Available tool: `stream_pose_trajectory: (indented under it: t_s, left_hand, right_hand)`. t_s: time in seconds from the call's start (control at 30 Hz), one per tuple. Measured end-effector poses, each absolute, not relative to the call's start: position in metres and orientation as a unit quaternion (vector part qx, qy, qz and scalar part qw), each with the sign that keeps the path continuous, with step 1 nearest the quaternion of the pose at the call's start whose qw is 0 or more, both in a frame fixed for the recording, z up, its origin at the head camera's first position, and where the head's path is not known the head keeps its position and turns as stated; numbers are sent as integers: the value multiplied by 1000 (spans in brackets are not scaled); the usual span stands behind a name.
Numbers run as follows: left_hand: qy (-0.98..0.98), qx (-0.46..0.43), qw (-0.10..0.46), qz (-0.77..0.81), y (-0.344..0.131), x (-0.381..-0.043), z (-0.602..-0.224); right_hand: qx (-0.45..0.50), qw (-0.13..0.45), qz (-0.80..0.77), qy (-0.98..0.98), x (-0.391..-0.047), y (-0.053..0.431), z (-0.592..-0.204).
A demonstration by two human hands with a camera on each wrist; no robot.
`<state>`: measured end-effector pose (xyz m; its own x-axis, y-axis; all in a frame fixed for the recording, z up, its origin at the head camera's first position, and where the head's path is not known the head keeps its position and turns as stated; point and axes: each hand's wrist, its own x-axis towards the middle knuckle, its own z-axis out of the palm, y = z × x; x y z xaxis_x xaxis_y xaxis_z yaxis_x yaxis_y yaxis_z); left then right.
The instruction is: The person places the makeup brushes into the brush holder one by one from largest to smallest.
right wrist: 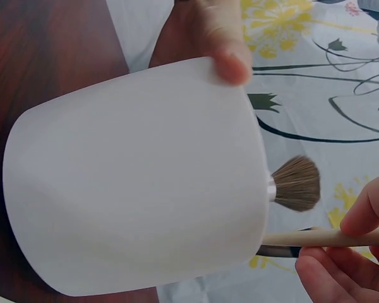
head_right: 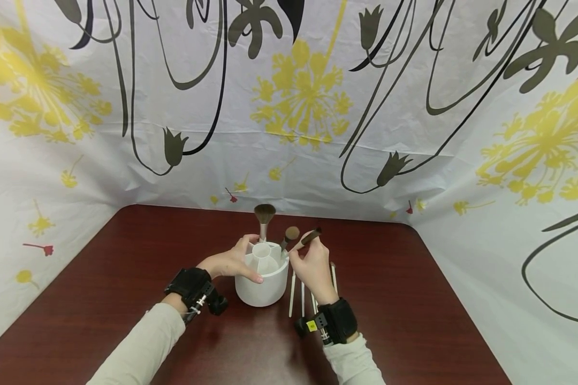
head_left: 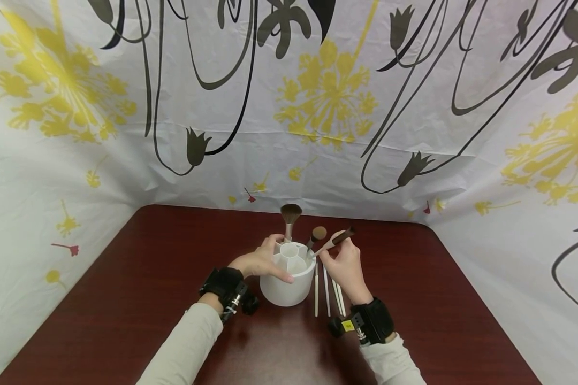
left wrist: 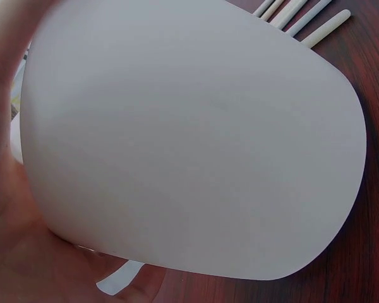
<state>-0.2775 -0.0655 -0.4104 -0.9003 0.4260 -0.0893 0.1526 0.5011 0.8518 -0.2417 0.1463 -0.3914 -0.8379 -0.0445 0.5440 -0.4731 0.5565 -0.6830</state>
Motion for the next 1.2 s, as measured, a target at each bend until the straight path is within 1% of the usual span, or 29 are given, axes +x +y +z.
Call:
stream_pose_trajectory:
  t_s: [0.23,0.4,0.7,1.0,1.2]
  left_hand:
    - [857,172,142,465,-66,-278,-411]
    - [857,173,144,464,-66,-279,-412]
    - [860,168,149,458,-65,-280,-413]
    - [864,169,141,453,-66,-281,-414]
    - [864,166,141,454,-66,-281,-416]
  right_hand:
    - [145,229,454,-849,-244,144,-397]
    - [138,211,438,-863,-244,140,-404]
    - [156,213,418,-869,-246,136,-413]
    - [176,225,410,-866,-247,135,-417]
    - [172,224,404,-870,-247,133,-418]
